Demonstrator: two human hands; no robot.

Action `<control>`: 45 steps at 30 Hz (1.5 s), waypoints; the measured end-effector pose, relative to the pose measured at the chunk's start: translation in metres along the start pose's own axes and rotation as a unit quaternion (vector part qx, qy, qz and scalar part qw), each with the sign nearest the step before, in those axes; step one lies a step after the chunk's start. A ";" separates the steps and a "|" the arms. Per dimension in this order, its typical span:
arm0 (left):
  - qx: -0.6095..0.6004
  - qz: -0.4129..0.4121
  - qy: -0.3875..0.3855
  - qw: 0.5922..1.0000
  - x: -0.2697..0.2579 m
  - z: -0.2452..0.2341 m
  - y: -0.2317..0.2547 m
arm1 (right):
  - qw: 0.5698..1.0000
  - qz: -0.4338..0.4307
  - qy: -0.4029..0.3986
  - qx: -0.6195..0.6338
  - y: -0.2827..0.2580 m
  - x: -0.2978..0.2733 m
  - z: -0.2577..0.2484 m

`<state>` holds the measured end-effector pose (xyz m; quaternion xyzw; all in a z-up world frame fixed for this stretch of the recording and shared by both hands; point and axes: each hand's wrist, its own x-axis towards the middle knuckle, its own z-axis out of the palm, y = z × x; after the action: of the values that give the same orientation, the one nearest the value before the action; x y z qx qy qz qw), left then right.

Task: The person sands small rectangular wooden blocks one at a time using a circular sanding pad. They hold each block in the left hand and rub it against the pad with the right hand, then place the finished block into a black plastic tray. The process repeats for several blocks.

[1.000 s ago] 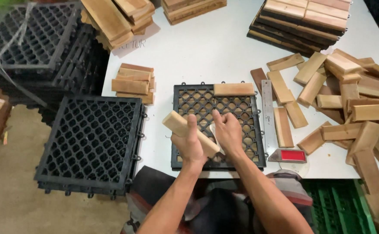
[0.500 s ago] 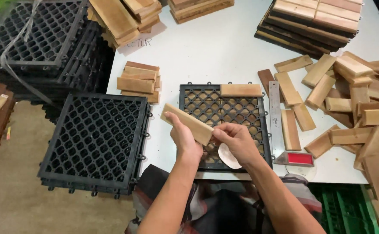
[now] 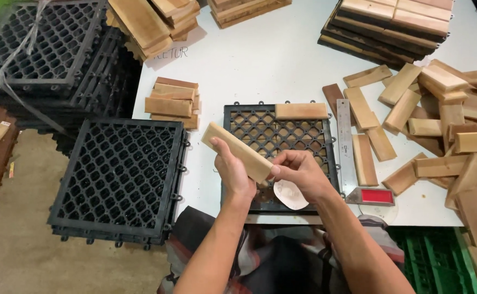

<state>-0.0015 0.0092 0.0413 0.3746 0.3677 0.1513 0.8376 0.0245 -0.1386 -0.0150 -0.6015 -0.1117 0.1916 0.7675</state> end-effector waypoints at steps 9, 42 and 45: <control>0.041 0.077 -0.091 0.992 0.001 0.000 0.003 | 1.000 -0.008 -0.026 -0.001 -0.014 -0.005 -0.005; 0.588 0.164 -0.266 0.746 0.118 0.014 -0.079 | 0.825 0.131 0.178 -0.520 0.014 0.030 -0.158; 0.606 0.180 -0.264 0.729 0.125 0.033 -0.079 | 0.818 0.095 0.209 -0.528 0.022 0.048 -0.174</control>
<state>0.1069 0.0048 -0.0655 0.8864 0.0708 -0.0606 0.4534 0.1340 -0.2666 -0.0824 -0.9476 0.0251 0.0448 0.3152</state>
